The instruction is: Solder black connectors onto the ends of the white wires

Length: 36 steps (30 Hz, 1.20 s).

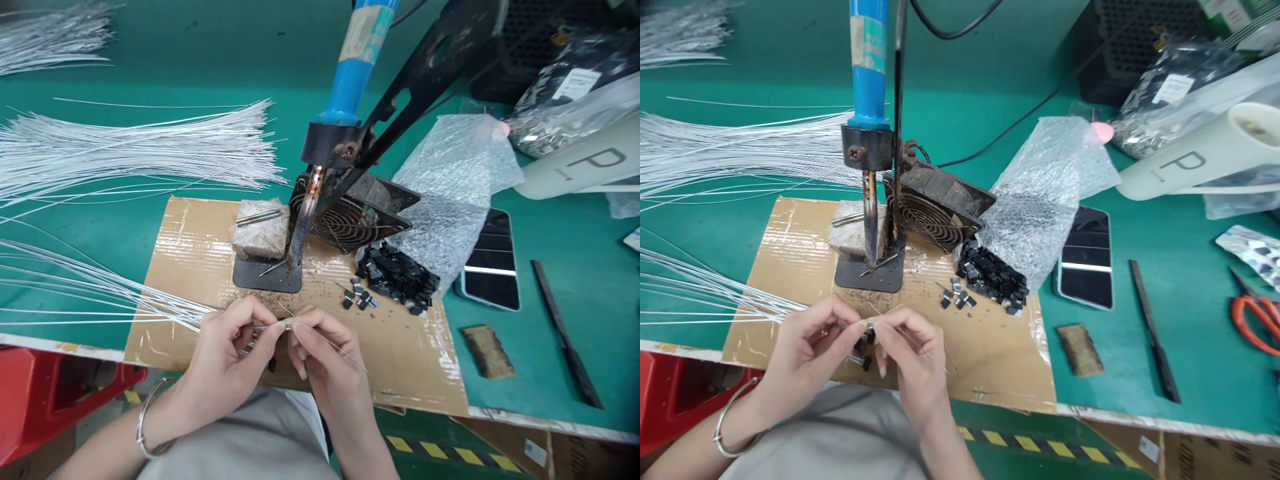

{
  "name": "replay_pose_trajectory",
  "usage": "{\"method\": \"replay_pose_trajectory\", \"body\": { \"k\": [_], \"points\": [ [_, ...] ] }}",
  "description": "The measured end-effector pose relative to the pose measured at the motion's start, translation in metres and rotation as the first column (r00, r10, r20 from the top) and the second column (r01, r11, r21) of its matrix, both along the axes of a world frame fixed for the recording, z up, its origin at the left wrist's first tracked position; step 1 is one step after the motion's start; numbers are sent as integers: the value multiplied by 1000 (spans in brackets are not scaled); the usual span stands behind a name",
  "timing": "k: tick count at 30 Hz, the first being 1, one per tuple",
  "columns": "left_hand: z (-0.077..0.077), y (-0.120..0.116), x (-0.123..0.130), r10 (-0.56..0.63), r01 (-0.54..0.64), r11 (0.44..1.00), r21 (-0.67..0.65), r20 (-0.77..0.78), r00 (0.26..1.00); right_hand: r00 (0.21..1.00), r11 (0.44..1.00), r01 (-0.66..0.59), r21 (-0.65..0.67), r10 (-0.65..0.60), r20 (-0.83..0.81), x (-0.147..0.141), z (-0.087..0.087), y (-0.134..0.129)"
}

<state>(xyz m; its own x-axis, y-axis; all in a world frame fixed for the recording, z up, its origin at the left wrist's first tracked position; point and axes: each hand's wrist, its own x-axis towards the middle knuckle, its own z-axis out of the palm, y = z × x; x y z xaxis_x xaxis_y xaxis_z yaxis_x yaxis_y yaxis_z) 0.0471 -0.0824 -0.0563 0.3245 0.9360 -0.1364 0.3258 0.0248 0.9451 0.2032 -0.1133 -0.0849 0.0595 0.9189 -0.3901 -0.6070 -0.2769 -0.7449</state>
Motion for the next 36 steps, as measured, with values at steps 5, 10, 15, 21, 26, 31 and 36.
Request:
{"method": "replay_pose_trajectory", "body": {
  "k": [5,10,15,21,26,31,36],
  "points": [
    [1,-1,1,6,3,993,117,-78,997,1000,1000,-18,-23,18,12,-1,0,1],
    [0,-2,1,13,-13,999,30,-13,1000,999,1000,-9,-19,10,34,-2,1,1],
    [1,-2,2,31,-30,999,-19,27,999,999,999,35,-17,-35,-2,-5,1,0],
    [1,-1,3,49,-49,999,-5,22,999,997,997,70,-24,-71,-25,-7,1,0],
    [0,-2,5,58,-58,998,-14,14,998,995,995,94,-29,-95,-19,-9,1,-1],
    [-2,-2,6,86,-84,995,-54,48,995,992,992,124,-27,-125,-13,-12,2,-3],
    [-1,-2,8,108,-100,990,-101,76,991,993,993,117,-8,-117,30,-11,1,-2]
  ]
}}
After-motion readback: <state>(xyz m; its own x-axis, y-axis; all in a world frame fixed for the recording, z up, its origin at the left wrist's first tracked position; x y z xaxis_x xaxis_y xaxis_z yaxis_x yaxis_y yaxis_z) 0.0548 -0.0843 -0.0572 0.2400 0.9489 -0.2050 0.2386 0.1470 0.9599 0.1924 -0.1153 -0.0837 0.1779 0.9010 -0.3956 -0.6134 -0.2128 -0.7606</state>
